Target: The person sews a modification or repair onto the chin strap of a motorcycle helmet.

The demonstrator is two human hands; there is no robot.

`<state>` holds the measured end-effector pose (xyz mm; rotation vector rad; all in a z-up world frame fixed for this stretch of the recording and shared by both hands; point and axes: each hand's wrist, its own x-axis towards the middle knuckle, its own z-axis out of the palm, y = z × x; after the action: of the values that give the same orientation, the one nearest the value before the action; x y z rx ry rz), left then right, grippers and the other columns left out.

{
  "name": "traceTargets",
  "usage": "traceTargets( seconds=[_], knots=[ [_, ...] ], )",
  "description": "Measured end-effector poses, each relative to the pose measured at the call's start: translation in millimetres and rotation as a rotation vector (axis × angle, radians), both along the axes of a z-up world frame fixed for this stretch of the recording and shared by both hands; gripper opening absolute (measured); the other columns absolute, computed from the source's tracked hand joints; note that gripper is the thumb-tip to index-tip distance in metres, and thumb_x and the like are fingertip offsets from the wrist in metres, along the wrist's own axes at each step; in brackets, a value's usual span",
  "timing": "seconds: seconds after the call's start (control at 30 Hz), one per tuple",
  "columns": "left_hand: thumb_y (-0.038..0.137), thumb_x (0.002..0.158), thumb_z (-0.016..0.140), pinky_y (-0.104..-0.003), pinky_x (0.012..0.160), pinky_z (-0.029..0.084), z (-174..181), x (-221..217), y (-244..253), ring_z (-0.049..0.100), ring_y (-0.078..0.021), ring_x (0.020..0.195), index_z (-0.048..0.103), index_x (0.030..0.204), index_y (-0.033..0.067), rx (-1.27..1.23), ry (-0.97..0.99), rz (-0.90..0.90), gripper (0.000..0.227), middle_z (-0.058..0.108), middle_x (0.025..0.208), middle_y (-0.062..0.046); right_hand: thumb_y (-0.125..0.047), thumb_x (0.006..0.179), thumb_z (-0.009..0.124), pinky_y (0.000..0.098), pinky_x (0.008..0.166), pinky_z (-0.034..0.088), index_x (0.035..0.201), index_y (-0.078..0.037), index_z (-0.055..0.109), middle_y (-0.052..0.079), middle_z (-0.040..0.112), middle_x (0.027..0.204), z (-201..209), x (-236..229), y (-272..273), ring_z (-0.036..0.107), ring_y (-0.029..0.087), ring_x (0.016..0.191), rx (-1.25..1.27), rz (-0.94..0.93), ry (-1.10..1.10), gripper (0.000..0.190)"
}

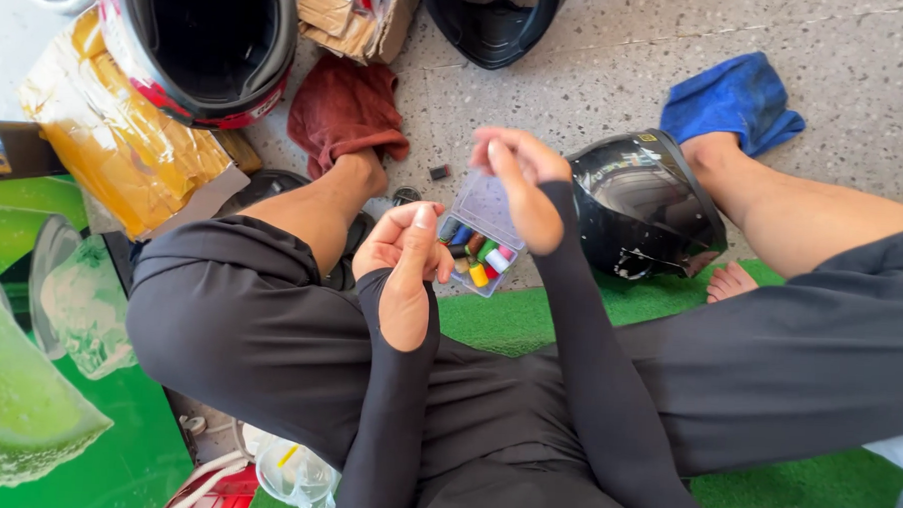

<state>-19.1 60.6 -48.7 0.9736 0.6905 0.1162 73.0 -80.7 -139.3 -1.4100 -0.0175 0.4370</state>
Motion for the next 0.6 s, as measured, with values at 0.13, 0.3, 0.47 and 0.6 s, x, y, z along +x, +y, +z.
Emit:
traceTargets(
  seconds=[0.13,0.3,0.47,0.6],
  knots=[
    [0.016,0.105,0.064,-0.023,0.053,0.038,2,0,-12,0.050,-0.0068,0.055,0.068,0.107,-0.0037,-0.049,-0.037,-0.127,0.021,0.058,0.070,0.000,-0.012,0.108,0.056,0.0294,0.103,0.055,0.129,0.001,0.064,0.005,0.066,0.117,106,-22,-20,0.064,0.012,0.112,0.235,0.168,-0.011,0.025],
    [0.016,0.104,0.066,-0.022,0.053,0.039,5,1,-35,0.051,-0.0067,0.057,0.069,0.104,-0.0052,-0.074,-0.021,-0.258,0.021,0.063,0.075,-0.003,0.002,0.101,0.069,0.0271,0.090,0.052,0.116,0.004,0.069,0.009,0.067,0.114,106,-41,-38,0.064,0.013,0.103,0.154,0.035,-0.073,0.015],
    [0.017,0.102,0.066,-0.021,0.055,0.040,15,5,-48,0.054,-0.0059,0.060,0.069,0.105,-0.0032,-0.034,0.019,-0.277,0.020,0.065,0.078,-0.002,-0.005,0.106,0.066,0.0266,0.093,0.054,0.107,0.002,0.066,0.009,0.068,0.112,97,-41,-45,0.065,0.012,0.101,0.090,-0.067,-0.136,0.007],
    [0.018,0.102,0.067,-0.021,0.058,0.041,23,9,-53,0.055,-0.0052,0.063,0.069,0.105,-0.0032,0.006,0.005,-0.294,0.021,0.068,0.083,-0.001,-0.008,0.108,0.062,0.0270,0.093,0.053,0.111,0.003,0.065,0.009,0.070,0.112,101,-43,-48,0.064,0.012,0.099,0.114,-0.092,0.009,0.011]
  ],
)
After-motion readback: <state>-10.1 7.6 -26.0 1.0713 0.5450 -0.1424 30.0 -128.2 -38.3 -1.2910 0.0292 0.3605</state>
